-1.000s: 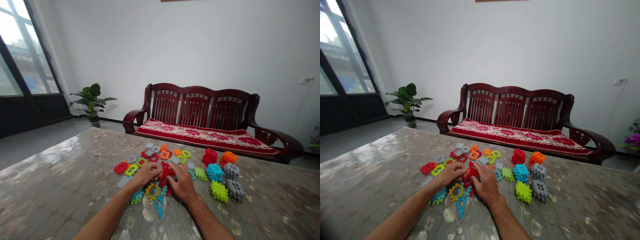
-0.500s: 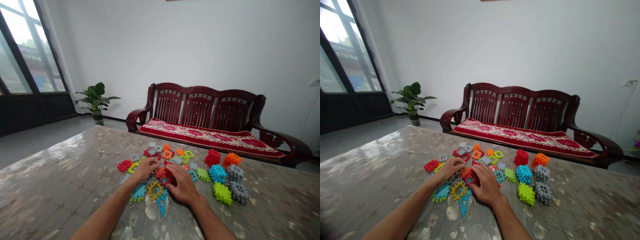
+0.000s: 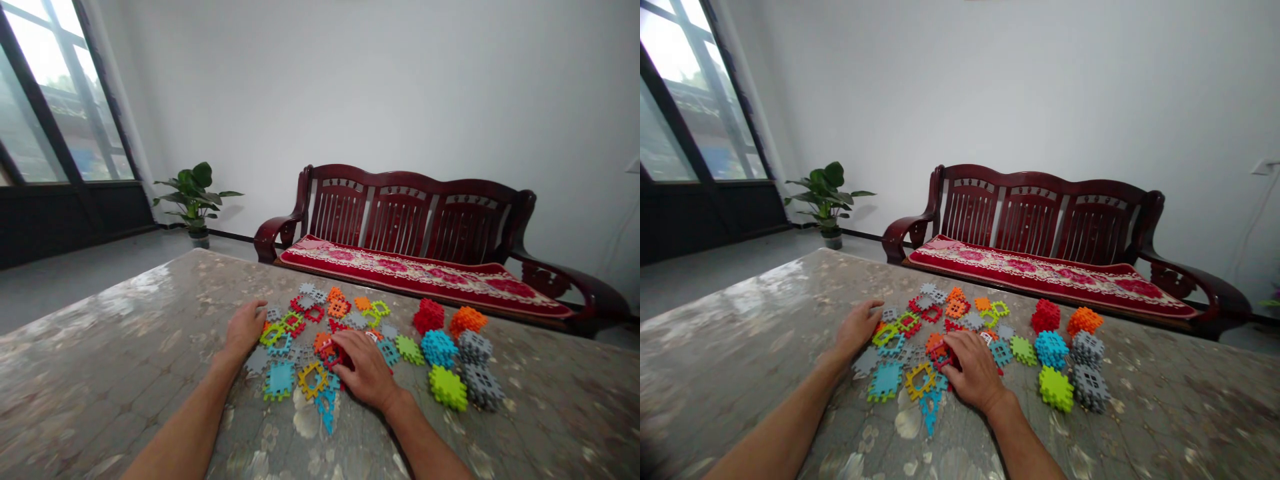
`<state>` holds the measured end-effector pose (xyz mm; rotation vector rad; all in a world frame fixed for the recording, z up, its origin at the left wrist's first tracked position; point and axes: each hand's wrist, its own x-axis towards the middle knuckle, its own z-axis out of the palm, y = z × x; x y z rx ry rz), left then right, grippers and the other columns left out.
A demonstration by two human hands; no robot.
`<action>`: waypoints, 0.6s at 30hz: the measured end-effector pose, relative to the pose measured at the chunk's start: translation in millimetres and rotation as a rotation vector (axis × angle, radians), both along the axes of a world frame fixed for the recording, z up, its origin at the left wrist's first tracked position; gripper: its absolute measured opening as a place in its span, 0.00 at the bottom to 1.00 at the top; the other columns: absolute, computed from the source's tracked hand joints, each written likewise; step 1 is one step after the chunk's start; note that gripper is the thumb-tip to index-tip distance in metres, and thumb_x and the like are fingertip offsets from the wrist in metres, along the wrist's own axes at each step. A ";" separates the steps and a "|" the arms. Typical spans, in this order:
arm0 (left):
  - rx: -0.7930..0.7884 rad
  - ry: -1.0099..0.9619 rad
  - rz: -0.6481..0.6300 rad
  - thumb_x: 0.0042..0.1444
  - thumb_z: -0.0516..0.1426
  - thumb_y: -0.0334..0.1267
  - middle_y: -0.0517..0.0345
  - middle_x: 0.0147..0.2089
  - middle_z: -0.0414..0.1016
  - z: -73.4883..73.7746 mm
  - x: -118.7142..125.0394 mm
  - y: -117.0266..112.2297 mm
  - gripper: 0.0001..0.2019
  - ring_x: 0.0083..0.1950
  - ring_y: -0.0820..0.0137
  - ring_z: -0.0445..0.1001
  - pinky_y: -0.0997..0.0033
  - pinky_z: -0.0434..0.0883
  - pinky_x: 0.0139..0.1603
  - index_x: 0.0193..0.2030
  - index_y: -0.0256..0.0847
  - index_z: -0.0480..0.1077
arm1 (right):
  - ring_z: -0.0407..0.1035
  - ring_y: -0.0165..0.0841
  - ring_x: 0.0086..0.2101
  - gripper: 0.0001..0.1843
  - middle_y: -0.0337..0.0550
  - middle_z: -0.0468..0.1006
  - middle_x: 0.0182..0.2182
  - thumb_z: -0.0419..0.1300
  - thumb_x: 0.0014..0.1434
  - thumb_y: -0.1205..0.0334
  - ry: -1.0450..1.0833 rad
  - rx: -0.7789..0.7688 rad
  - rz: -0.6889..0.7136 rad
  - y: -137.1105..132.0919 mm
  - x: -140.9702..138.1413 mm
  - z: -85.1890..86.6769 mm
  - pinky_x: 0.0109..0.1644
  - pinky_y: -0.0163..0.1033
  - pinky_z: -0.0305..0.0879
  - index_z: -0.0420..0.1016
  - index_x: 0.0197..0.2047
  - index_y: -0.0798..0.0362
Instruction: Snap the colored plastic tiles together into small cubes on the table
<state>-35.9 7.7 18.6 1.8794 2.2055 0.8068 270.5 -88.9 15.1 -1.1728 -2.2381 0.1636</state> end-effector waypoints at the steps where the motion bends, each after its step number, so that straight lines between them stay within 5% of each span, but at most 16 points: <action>1: -0.009 -0.008 -0.017 0.60 0.52 0.37 0.50 0.54 0.80 -4.3 0.8 1.4 0.16 0.54 0.61 0.77 0.65 0.70 0.55 0.52 0.42 0.75 | 0.62 0.41 0.60 0.31 0.47 0.71 0.60 0.64 0.56 0.62 -0.009 0.008 0.005 -0.3 0.1 0.1 0.65 0.53 0.58 0.67 0.63 0.48; 5: -0.023 -0.068 -0.071 0.60 0.52 0.36 0.50 0.55 0.79 -12.2 7.8 4.2 0.17 0.55 0.62 0.76 0.64 0.69 0.57 0.53 0.40 0.75 | 0.57 0.41 0.64 0.33 0.44 0.68 0.63 0.62 0.58 0.62 -0.054 0.012 0.048 -0.4 1.0 0.1 0.68 0.55 0.53 0.62 0.67 0.46; 18: 0.005 -0.228 -0.254 0.60 0.51 0.40 0.51 0.54 0.80 -12.1 26.0 -1.7 0.18 0.54 0.63 0.76 0.64 0.69 0.59 0.53 0.40 0.75 | 0.65 0.41 0.58 0.28 0.49 0.74 0.58 0.64 0.60 0.58 -0.003 0.041 0.045 0.9 1.5 -2.0 0.63 0.53 0.60 0.67 0.63 0.47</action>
